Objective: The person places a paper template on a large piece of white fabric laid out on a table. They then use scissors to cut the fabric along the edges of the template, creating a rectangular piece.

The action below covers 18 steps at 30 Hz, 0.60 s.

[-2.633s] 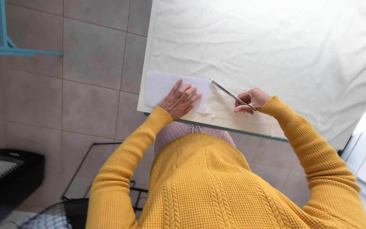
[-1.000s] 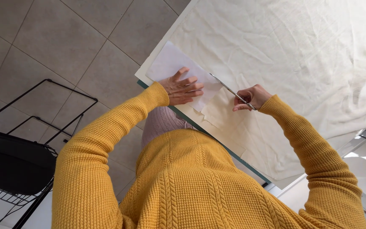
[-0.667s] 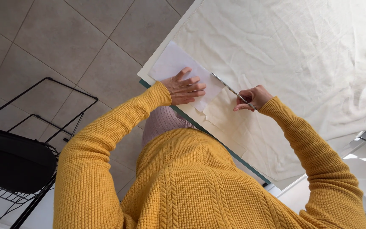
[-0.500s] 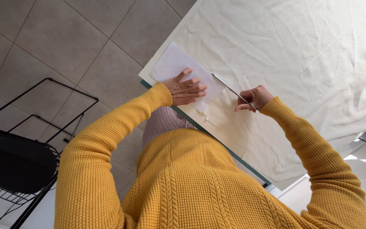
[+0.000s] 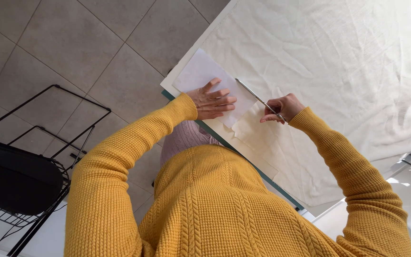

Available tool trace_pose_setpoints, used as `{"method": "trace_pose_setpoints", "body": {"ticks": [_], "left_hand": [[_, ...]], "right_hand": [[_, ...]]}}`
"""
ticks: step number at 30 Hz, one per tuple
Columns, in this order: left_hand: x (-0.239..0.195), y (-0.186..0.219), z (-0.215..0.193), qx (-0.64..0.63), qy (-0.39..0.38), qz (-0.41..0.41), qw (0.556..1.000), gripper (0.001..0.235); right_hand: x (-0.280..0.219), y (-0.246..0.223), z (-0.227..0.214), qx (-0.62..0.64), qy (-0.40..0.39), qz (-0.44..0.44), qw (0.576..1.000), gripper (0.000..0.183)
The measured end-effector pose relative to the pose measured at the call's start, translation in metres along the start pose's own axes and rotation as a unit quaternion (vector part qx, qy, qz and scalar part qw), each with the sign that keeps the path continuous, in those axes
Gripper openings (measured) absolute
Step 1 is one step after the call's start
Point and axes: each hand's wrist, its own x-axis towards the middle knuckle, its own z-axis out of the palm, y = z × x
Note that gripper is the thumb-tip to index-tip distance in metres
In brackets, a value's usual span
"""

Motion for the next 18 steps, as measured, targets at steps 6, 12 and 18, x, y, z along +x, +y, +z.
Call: {"method": "trace_pose_setpoints", "body": {"ticks": [6,12,18], "left_hand": [[0.001,0.001,-0.003,0.003,0.009,0.002,1.0,0.045],[0.0,0.002,-0.001,-0.011,0.015,-0.005,1.0,0.04],[0.001,0.002,-0.004,-0.012,0.011,-0.006,1.0,0.039]], "right_hand": [[0.006,-0.016,-0.006,0.002,-0.001,-0.012,1.0,0.04],[0.013,-0.018,-0.005,-0.007,0.004,-0.032,0.999,0.04],[0.015,-0.015,-0.004,-0.026,0.005,-0.018,0.999,0.042]]}}
